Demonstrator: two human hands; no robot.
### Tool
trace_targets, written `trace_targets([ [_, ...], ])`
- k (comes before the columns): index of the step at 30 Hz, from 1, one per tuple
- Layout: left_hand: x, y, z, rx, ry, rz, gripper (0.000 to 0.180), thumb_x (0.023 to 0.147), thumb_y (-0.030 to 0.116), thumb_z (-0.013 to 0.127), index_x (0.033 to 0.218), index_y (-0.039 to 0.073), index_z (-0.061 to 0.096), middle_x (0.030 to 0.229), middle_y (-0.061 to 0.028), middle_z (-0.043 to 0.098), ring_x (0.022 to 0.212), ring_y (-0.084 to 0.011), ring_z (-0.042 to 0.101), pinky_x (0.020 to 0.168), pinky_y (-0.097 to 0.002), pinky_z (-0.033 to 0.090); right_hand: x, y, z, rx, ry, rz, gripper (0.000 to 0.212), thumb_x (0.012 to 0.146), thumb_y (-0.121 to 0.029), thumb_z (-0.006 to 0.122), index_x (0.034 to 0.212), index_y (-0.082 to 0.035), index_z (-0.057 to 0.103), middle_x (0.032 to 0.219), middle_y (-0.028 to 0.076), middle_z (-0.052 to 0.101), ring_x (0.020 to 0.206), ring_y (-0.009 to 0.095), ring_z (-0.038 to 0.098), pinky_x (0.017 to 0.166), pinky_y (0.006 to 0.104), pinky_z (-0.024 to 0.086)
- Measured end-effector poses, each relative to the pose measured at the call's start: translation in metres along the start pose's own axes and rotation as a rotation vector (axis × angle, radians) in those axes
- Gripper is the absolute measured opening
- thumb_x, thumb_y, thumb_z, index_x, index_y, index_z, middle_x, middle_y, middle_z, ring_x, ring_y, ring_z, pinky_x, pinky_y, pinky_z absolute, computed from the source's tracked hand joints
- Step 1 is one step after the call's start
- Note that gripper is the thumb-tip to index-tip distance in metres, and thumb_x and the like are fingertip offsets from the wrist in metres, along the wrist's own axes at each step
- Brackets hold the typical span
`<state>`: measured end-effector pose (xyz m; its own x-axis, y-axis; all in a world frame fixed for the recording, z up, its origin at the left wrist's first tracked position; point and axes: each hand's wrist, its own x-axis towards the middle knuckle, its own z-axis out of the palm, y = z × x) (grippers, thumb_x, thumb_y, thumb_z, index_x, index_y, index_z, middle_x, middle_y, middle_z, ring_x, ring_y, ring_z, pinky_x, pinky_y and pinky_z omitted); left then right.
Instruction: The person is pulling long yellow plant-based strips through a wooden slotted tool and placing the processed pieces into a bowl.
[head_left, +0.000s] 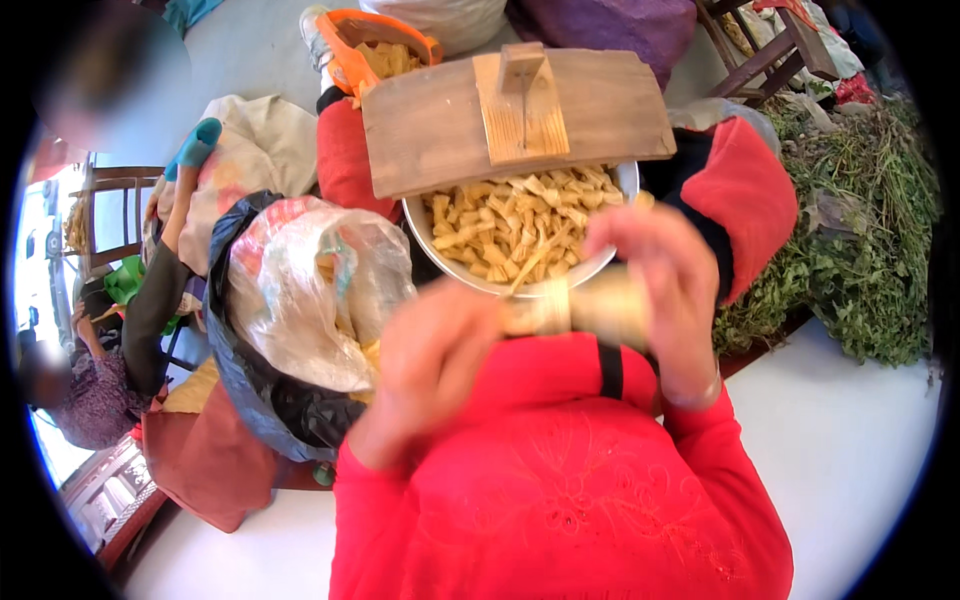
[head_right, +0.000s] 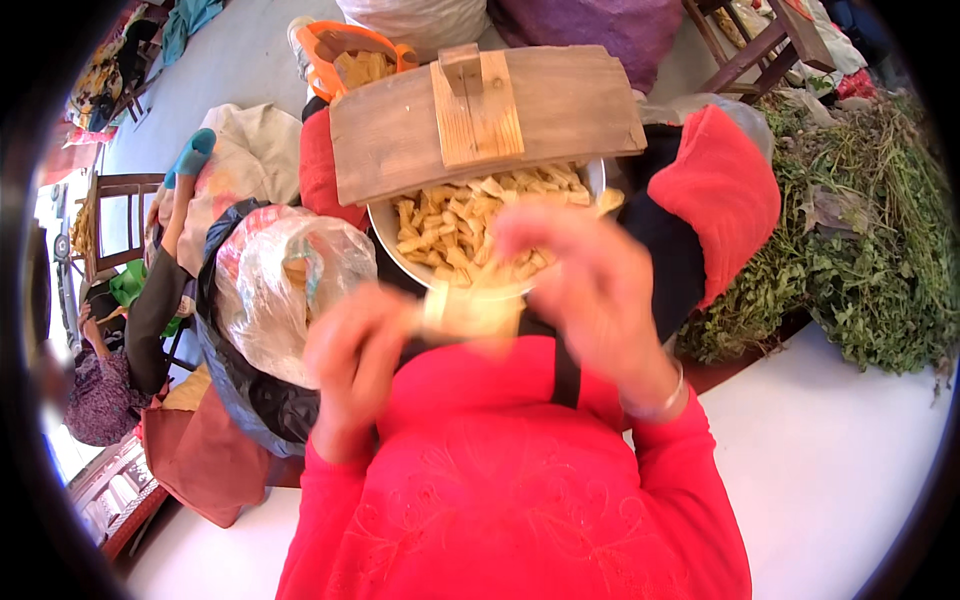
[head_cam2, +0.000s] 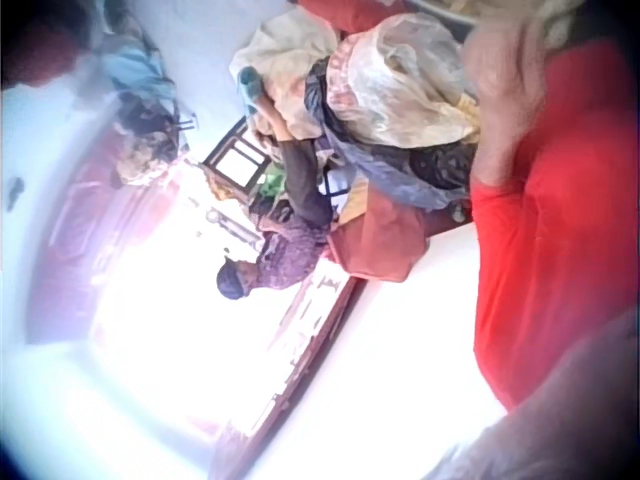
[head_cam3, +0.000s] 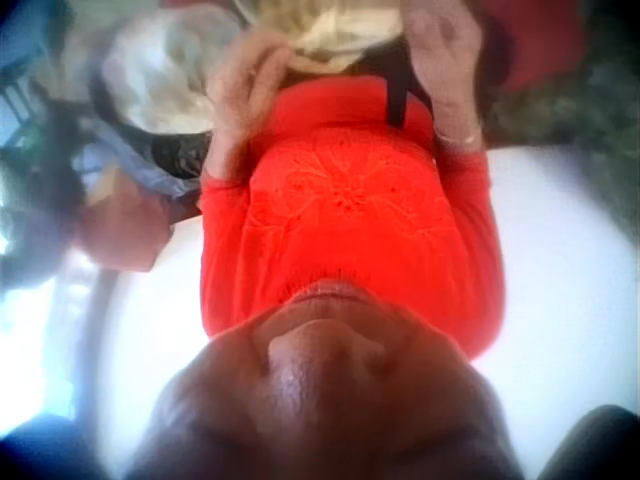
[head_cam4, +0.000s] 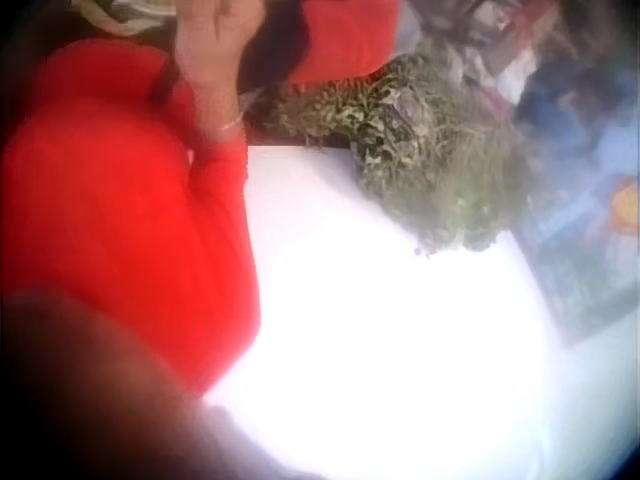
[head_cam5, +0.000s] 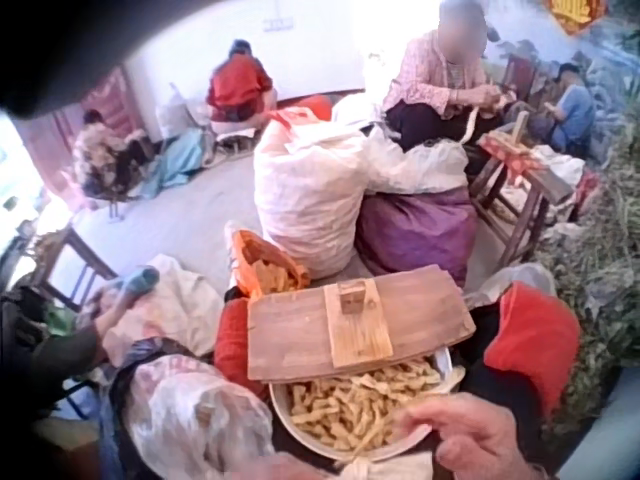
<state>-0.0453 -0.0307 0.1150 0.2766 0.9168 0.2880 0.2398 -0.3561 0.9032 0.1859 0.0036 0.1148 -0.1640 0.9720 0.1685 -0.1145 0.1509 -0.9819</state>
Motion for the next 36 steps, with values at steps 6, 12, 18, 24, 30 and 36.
trace_targets([
  [6, 0.042, -0.044, 0.016, 0.413, 0.024, 0.220, 0.010, 0.080, 0.000, 0.065, 0.088, 0.000, 0.061, 0.073, -0.0115, 0.056, 0.064, -0.0295, 0.057, 0.057, -0.0361, 0.044, 0.042, 0.029, -0.029, -0.203, -0.011, -0.080, 0.035, 0.095, -0.027, 0.059, 0.110, 0.004, 0.063, 0.109, 0.009, 0.064, 0.095, 0.013, 0.060, 0.084, 0.0263, 0.047],
  [12, 0.058, -0.056, 0.020, 0.498, -0.086, 0.309, 0.014, 0.078, 0.001, 0.066, 0.091, 0.002, 0.062, 0.071, -0.0106, 0.054, 0.064, -0.0296, 0.057, 0.057, -0.0380, 0.044, 0.064, 0.020, -0.021, -0.282, -0.372, 0.276, 0.033, 0.091, -0.023, 0.064, 0.108, 0.004, 0.063, 0.089, 0.005, 0.066, 0.081, 0.011, 0.061, 0.074, 0.0242, 0.049],
  [18, 0.057, -0.069, 0.033, 0.282, -0.017, 0.175, 0.011, 0.082, 0.004, 0.065, 0.093, 0.002, 0.063, 0.075, -0.0129, 0.058, 0.066, -0.0314, 0.058, 0.059, -0.0355, 0.046, 0.061, 0.032, -0.019, -0.126, -0.456, 0.530, 0.016, 0.085, -0.009, 0.065, 0.098, 0.001, 0.066, 0.084, 0.003, 0.065, 0.077, 0.010, 0.060, 0.072, 0.0248, 0.049],
  [24, 0.036, -0.055, 0.026, -0.026, -0.192, -0.312, 0.011, 0.092, 0.011, 0.061, 0.094, 0.000, 0.062, 0.072, -0.0032, 0.056, 0.065, -0.0125, 0.053, 0.059, -0.0264, 0.043, 0.047, 0.032, -0.018, -0.906, -0.501, -0.206, 0.017, 0.078, -0.001, 0.064, 0.093, -0.008, 0.065, 0.087, 0.003, 0.064, 0.084, 0.025, 0.062, 0.092, 0.0358, 0.043],
  [30, 0.039, -0.088, 0.029, -0.595, -0.143, -0.600, 0.017, 0.094, 0.020, 0.061, 0.094, 0.004, 0.064, 0.068, 0.0069, 0.049, 0.059, -0.0018, 0.039, 0.051, -0.0184, 0.031, 0.053, 0.044, -0.028, -0.423, -0.441, 0.252, 0.028, 0.080, -0.003, 0.067, 0.108, -0.006, 0.064, 0.098, -0.001, 0.065, 0.092, 0.014, 0.060, 0.085, 0.0296, 0.047],
  [36, 0.064, -0.097, 0.024, -0.677, -0.192, -0.701, 0.018, 0.095, 0.021, 0.059, 0.099, 0.004, 0.064, 0.067, 0.0055, 0.050, 0.055, -0.0017, 0.036, 0.048, -0.0176, 0.026, 0.064, 0.055, -0.029, 0.026, -0.396, 0.474, 0.016, 0.091, -0.009, 0.061, 0.104, 0.001, 0.065, 0.080, -0.001, 0.061, 0.070, 0.005, 0.055, 0.064, 0.0210, 0.047],
])
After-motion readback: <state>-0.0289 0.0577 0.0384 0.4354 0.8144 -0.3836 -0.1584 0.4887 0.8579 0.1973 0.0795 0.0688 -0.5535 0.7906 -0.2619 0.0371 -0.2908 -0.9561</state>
